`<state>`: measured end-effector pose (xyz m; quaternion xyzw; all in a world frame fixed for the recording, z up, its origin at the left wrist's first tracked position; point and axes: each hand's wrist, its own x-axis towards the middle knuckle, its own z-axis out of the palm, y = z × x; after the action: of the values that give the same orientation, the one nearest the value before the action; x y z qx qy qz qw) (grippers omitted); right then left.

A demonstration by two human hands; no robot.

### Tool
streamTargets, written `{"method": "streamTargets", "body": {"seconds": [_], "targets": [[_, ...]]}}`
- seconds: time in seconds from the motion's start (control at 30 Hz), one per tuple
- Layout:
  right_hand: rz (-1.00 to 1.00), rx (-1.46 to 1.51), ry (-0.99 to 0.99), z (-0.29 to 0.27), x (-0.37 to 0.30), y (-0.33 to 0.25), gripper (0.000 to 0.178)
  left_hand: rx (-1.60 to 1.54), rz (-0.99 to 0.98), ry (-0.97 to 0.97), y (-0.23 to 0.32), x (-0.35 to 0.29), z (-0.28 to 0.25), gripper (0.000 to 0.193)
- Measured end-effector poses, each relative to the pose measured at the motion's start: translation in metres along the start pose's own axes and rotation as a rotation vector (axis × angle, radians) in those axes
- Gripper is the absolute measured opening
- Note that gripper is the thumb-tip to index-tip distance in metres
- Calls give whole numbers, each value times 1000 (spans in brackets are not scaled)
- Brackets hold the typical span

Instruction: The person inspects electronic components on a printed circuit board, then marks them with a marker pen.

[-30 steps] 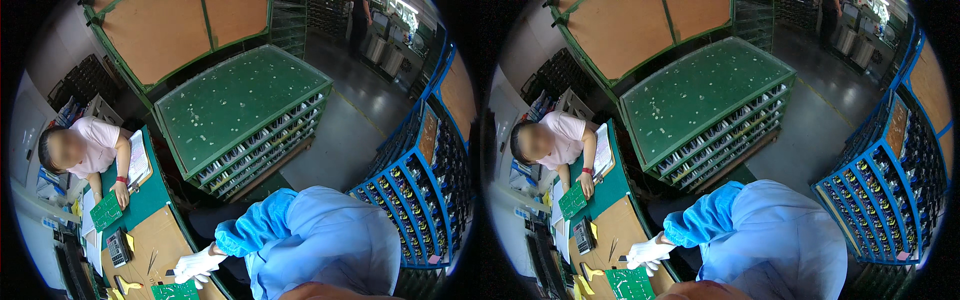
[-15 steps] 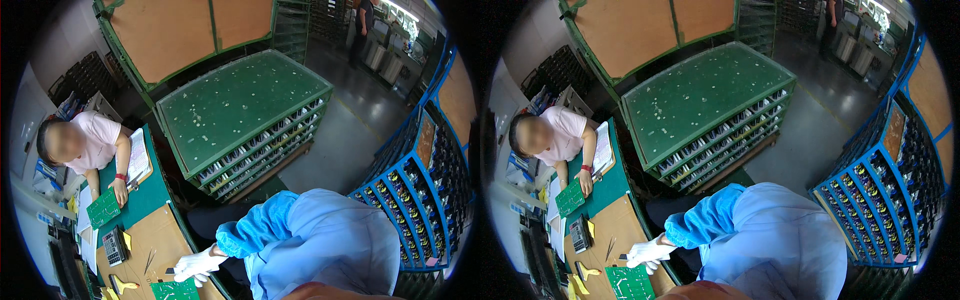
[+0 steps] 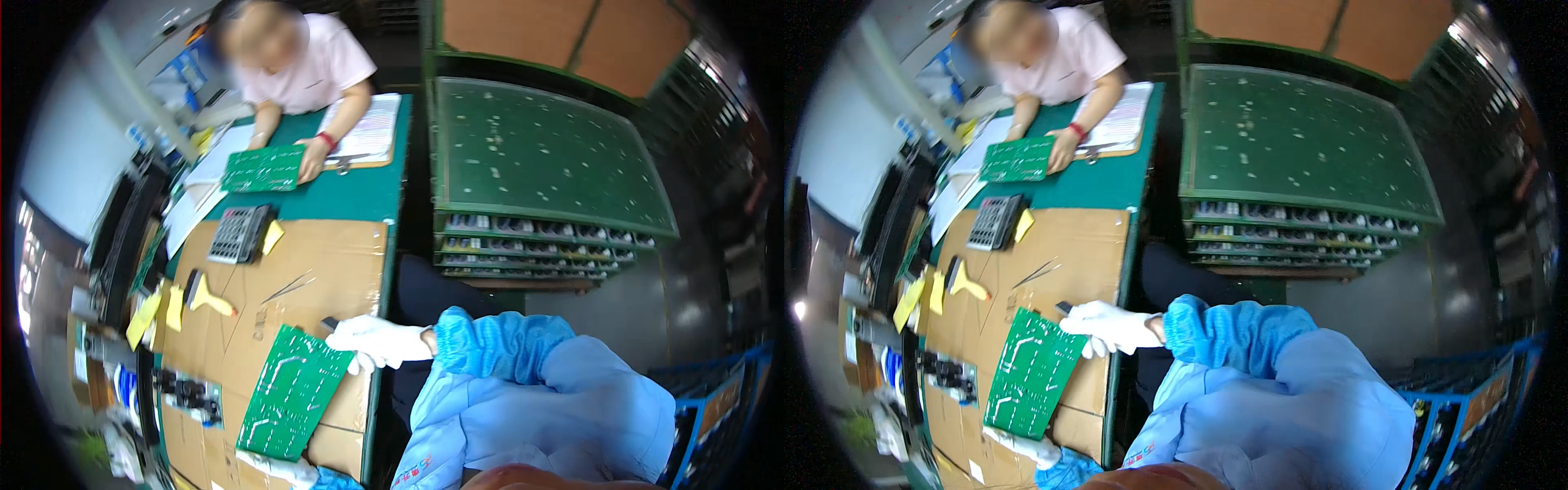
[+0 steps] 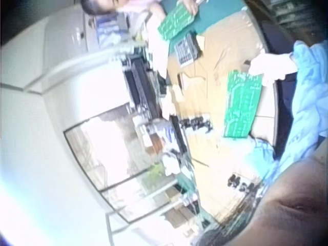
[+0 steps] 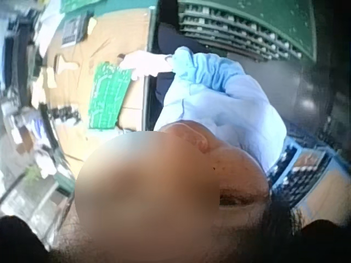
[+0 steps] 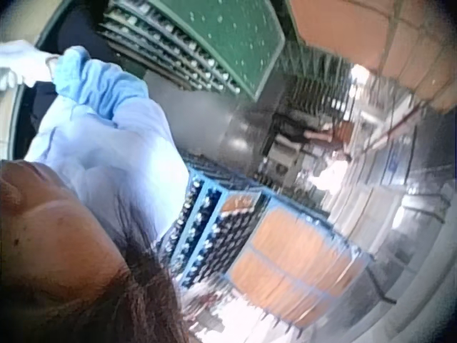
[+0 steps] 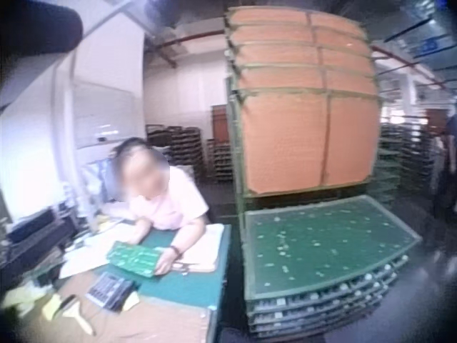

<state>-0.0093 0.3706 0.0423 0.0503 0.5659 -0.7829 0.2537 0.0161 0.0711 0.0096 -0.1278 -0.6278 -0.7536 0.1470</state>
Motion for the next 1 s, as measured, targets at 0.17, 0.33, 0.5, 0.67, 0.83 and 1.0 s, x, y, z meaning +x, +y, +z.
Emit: {"method": "streamTargets", "body": {"seconds": [0.17,0.33,0.5,0.67,0.83,1.0], "targets": [[33,-37,42,7,5,-2,39,-106,-301,462,-11,2,-27,64],[37,-105,110,10,16,-8,36,-113,-218,506,-28,-3,-42,62],[61,-161,110,9,29,-7,41,-91,-204,577,-30,0,-44,62],[93,-186,104,8,36,-11,43,-136,-211,674,-28,1,-39,59],[135,-257,124,7,41,-10,46,-132,-235,695,-35,-3,-50,57],[101,-239,104,6,45,-8,45,-174,-309,635,-25,4,-43,46]]}}
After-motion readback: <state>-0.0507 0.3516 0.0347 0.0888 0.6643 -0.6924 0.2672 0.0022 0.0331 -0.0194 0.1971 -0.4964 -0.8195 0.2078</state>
